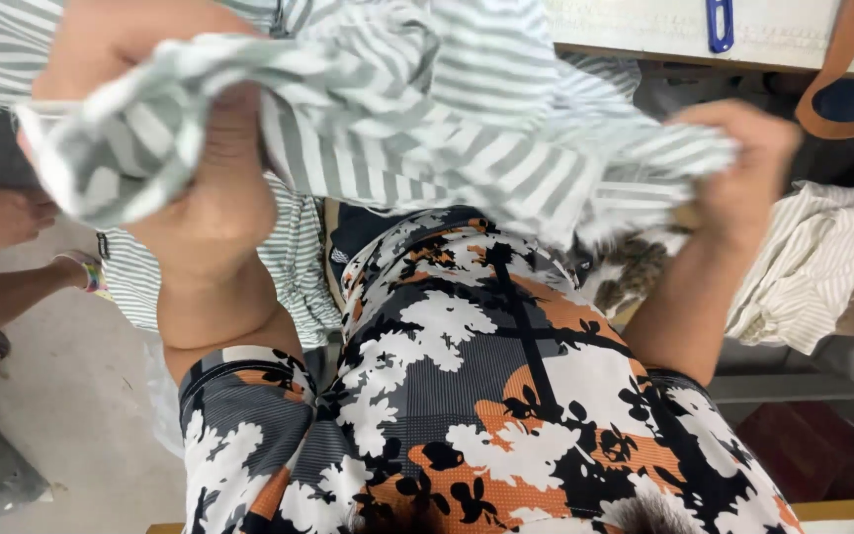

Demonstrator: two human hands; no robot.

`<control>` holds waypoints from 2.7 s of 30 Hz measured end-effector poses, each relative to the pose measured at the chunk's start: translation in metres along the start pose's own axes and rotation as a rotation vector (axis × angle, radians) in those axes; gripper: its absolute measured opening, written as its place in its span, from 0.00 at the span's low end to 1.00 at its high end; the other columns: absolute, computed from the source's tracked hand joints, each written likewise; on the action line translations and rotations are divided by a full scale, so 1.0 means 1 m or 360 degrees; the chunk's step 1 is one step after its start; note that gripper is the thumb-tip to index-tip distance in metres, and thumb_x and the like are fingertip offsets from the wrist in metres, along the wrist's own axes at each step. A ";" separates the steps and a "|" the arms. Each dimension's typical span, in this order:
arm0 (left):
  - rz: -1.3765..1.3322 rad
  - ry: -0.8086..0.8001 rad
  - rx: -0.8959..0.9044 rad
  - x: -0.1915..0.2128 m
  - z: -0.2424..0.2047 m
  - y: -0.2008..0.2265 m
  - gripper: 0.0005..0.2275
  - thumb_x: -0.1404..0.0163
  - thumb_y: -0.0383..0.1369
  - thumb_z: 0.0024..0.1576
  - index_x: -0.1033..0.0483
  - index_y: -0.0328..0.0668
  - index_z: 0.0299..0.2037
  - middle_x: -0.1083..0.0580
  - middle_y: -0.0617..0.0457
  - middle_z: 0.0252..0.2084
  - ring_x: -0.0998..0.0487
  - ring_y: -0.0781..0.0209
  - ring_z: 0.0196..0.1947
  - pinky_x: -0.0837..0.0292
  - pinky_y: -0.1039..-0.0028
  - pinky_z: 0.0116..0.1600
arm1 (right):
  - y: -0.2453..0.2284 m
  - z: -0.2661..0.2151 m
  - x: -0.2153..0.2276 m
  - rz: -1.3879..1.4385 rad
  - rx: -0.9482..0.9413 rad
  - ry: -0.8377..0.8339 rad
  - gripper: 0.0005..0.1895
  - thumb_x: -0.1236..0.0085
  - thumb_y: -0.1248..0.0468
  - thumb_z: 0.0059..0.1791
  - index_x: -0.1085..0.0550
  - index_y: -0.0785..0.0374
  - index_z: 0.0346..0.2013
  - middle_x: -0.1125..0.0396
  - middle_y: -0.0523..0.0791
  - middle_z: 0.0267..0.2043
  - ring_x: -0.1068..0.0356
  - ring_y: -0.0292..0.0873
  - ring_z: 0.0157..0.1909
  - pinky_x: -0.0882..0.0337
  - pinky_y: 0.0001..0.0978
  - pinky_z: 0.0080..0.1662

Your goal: Trimming loose threads from striped fabric using hand snips at a sewing workstation.

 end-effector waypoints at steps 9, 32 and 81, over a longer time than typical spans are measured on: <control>0.0990 -0.0254 0.0770 -0.078 -0.040 -0.088 0.22 0.40 0.24 0.61 0.39 0.44 0.60 0.25 0.43 0.49 0.24 0.48 0.45 0.30 0.58 0.50 | 0.066 0.016 -0.037 -0.1013 -0.0513 -0.0347 0.10 0.36 0.63 0.56 0.25 0.68 0.41 0.29 0.53 0.42 0.32 0.55 0.43 0.34 0.48 0.44; 0.0155 -0.0437 0.0057 -0.071 -0.009 -0.086 0.04 0.41 0.20 0.64 0.19 0.35 0.37 0.26 0.51 0.31 0.29 0.60 0.32 0.36 0.70 0.36 | 0.029 0.008 -0.045 -0.0437 0.0124 0.0069 0.10 0.52 0.88 0.53 0.28 0.74 0.38 0.27 0.55 0.41 0.29 0.47 0.38 0.34 0.33 0.36; -0.0182 -0.0021 0.0060 -0.050 0.039 -0.077 0.09 0.40 0.11 0.56 0.18 0.34 0.37 0.23 0.47 0.33 0.25 0.61 0.33 0.29 0.75 0.39 | -0.012 0.013 -0.054 -0.0487 0.0397 0.0530 0.09 0.35 0.84 0.52 0.25 0.74 0.41 0.32 0.52 0.33 0.39 0.42 0.29 0.39 0.32 0.32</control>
Point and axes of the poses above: each hand's wrist, its own z-axis towards the middle knuckle, its own x-axis out of the back of the hand, y = z × x, the point moved 1 cm from there along z, towards the middle knuckle
